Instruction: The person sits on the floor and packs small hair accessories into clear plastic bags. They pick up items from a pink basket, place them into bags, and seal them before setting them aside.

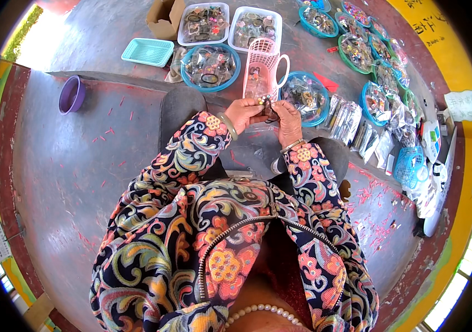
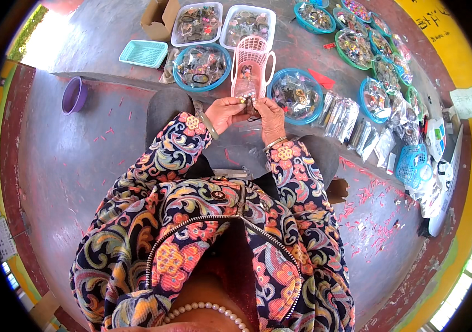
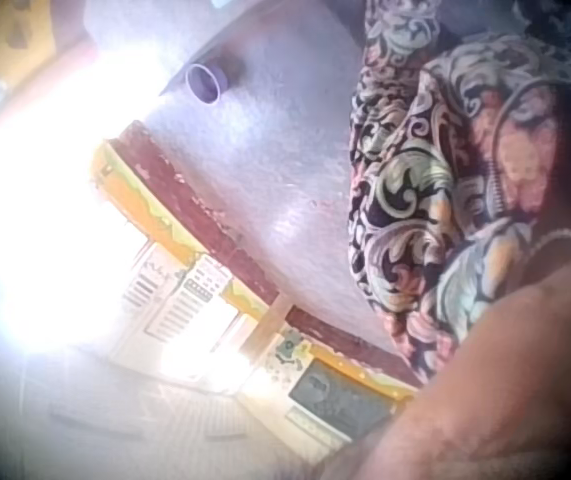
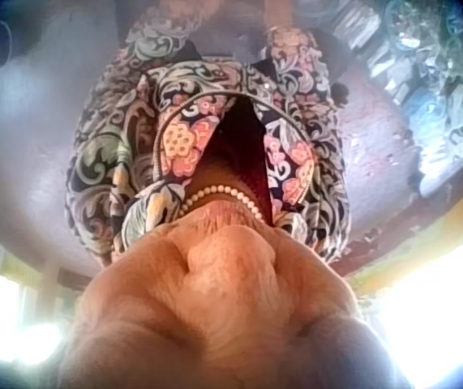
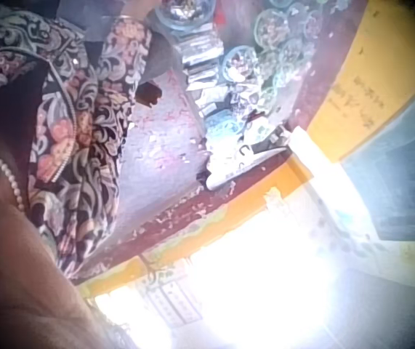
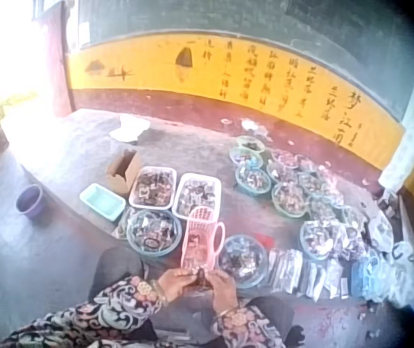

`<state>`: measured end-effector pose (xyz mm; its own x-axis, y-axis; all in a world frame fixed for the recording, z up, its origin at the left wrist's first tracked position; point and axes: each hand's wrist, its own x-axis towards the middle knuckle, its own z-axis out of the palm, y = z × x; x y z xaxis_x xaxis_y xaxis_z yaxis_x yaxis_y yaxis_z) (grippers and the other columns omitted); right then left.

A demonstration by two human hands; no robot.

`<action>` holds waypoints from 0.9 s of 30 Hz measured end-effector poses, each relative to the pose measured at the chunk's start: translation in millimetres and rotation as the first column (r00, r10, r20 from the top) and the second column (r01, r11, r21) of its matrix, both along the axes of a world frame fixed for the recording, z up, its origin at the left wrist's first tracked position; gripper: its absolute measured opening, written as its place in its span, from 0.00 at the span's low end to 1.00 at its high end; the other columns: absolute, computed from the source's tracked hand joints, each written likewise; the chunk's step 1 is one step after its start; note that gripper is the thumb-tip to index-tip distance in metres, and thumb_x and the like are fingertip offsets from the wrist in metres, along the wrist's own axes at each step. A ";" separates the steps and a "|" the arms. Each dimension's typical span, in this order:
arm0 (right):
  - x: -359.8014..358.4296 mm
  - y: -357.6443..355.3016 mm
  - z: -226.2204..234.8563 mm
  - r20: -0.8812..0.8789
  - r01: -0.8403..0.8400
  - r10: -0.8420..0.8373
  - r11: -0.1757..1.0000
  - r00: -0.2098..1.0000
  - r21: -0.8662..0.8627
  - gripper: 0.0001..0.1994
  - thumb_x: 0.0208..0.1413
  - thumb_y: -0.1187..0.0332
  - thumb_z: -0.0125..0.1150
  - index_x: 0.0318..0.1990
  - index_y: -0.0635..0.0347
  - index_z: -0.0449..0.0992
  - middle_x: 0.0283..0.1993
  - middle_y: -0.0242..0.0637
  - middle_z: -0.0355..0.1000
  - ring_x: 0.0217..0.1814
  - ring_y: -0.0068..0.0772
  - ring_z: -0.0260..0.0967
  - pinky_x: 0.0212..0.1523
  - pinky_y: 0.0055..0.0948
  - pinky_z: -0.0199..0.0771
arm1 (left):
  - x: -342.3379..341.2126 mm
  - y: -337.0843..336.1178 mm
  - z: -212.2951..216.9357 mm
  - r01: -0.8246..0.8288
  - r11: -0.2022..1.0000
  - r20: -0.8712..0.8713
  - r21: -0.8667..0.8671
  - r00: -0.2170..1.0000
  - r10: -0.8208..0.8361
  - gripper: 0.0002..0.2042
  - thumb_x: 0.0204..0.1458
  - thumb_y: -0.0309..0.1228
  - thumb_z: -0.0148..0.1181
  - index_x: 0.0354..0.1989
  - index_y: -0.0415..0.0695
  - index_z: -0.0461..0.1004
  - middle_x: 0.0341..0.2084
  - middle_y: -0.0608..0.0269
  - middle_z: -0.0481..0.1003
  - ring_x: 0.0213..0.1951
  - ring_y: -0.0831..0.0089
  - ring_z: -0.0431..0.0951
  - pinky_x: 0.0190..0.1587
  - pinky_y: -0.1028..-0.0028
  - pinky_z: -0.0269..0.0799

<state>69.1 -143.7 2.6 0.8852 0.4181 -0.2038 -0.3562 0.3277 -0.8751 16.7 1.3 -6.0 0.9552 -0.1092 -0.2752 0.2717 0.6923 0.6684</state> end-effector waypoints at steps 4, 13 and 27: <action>2.5 -0.8 -7.4 0.033 -0.016 0.017 0.999 0.999 -0.046 0.05 0.47 0.70 0.55 0.23 0.60 0.71 0.21 0.27 0.67 0.22 0.16 0.61 0.26 0.17 0.62 | 0.2 -1.1 0.1 -0.011 1.000 -0.001 -0.007 1.000 0.011 0.11 0.52 0.23 0.45 0.42 0.31 0.65 0.37 0.55 0.71 0.39 0.68 0.73 0.44 0.74 0.72; 1.0 0.4 -2.7 0.030 -0.024 0.026 0.997 0.999 -0.075 0.07 0.48 0.68 0.55 0.22 0.59 0.70 0.21 0.24 0.65 0.21 0.13 0.59 0.23 0.16 0.62 | 0.0 -2.0 2.3 -0.050 0.999 -0.017 -0.006 0.999 0.050 0.11 0.53 0.23 0.44 0.42 0.31 0.66 0.37 0.55 0.71 0.39 0.68 0.73 0.43 0.74 0.72; 6.7 -2.2 -0.7 -0.082 -0.096 0.096 0.995 0.992 0.002 0.07 0.49 0.70 0.54 0.34 0.64 0.70 0.28 0.31 0.70 0.26 0.20 0.66 0.26 0.20 0.69 | -1.1 -1.8 2.2 -0.064 0.998 -0.055 0.027 0.996 0.066 0.11 0.52 0.24 0.46 0.43 0.34 0.66 0.36 0.59 0.72 0.39 0.72 0.73 0.41 0.74 0.72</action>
<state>75.8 -145.8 1.9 0.8213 0.4999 -0.2748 -0.4563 0.2866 -0.8424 15.6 -0.5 -3.8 0.9431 -0.0398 -0.3300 0.2640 0.6930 0.6708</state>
